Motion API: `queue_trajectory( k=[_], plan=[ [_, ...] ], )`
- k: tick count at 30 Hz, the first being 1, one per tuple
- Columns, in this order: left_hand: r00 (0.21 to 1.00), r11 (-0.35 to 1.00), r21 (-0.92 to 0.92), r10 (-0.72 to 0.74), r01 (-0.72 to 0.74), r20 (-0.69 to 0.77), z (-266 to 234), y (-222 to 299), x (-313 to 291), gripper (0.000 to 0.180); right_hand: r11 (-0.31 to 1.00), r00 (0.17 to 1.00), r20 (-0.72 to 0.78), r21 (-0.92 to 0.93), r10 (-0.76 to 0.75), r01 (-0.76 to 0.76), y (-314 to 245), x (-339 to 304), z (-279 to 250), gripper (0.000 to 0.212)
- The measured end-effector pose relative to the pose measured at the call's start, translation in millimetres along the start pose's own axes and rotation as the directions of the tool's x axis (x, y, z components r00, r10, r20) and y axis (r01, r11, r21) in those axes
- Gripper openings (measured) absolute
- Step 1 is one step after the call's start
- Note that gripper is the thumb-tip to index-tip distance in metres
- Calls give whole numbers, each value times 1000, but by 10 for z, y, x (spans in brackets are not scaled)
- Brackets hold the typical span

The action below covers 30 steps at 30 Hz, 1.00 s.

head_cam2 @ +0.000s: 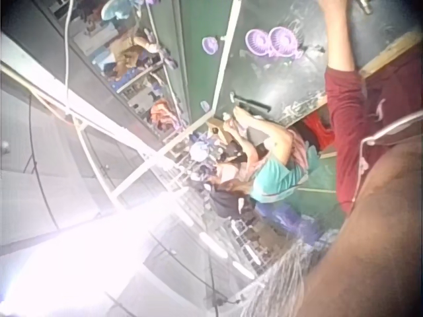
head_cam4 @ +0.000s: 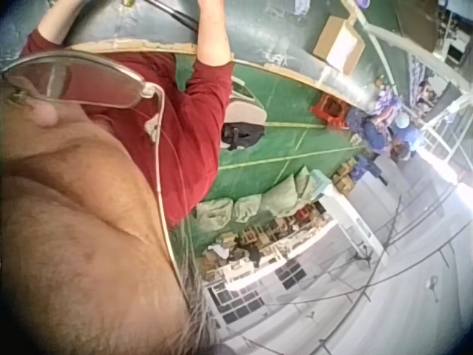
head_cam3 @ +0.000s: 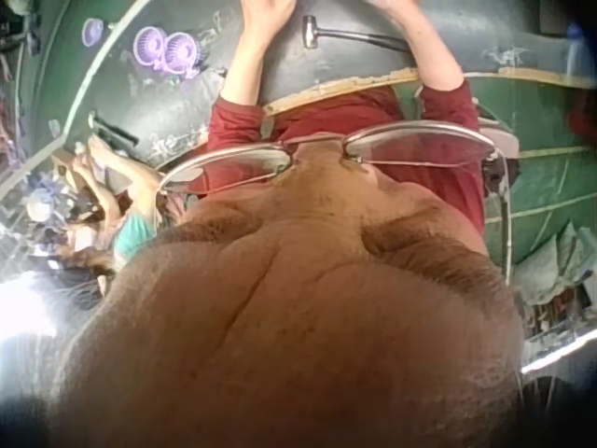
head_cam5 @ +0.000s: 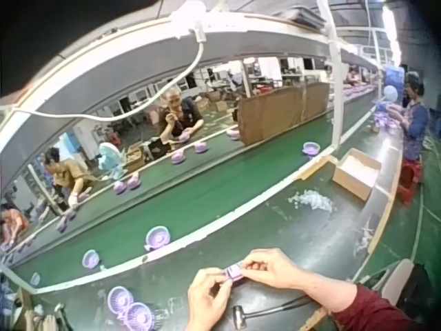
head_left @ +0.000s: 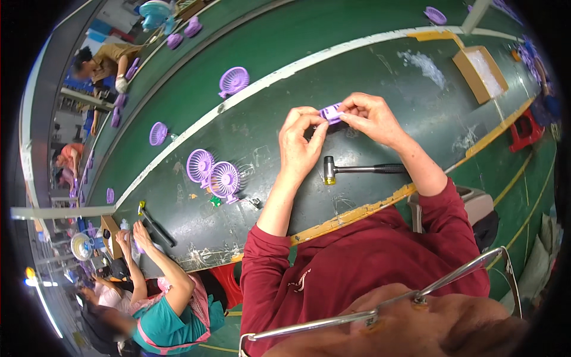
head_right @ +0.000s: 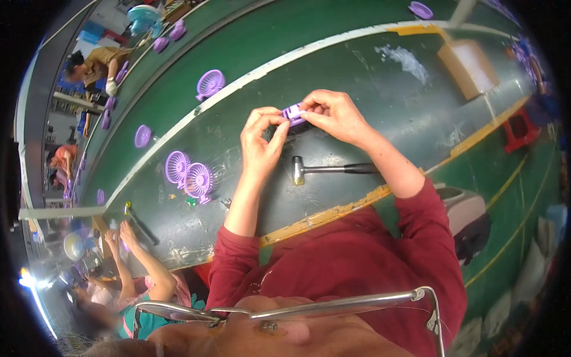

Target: Assemble small plastic fans by joining housing and motor components at a factory assembly line.

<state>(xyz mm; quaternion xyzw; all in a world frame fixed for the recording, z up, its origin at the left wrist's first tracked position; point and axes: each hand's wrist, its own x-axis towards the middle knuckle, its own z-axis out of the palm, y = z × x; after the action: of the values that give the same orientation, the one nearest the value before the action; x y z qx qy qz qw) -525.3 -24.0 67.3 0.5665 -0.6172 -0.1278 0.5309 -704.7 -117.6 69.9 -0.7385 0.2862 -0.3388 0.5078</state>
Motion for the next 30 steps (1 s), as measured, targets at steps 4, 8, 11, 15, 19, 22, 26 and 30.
queue_trajectory(
  k=[4,8,11,15,19,22,26,30],
  plan=[
    [1000,999,-28,21,-21,2,-43,-82,18,8,986,995,80,-152,-58,70,-143,29,5,10],
    [996,996,75,46,-40,-80,-90,-147,138,24,992,995,53,89,89,-93,49,325,4,12],
    [991,975,212,89,-66,-101,-209,-280,263,38,929,975,-104,338,196,-151,398,744,-242,16],
    [990,927,374,60,-8,-128,-542,-691,342,39,904,927,-274,407,257,-130,532,824,-390,42],
    [986,856,506,-23,105,-167,-1041,-1070,361,37,995,990,116,54,82,-88,216,125,-59,44],
    [983,805,571,-71,157,-170,-1217,-1186,492,30,838,903,377,-407,-208,363,-108,-430,148,67],
    [984,718,674,-108,174,-140,-1498,-1493,565,27,718,889,434,-570,-150,399,-153,-801,416,63],
    [960,615,738,-146,278,-240,-2013,-1803,464,29,734,912,375,-570,-167,368,27,-763,366,54]
  ],
)
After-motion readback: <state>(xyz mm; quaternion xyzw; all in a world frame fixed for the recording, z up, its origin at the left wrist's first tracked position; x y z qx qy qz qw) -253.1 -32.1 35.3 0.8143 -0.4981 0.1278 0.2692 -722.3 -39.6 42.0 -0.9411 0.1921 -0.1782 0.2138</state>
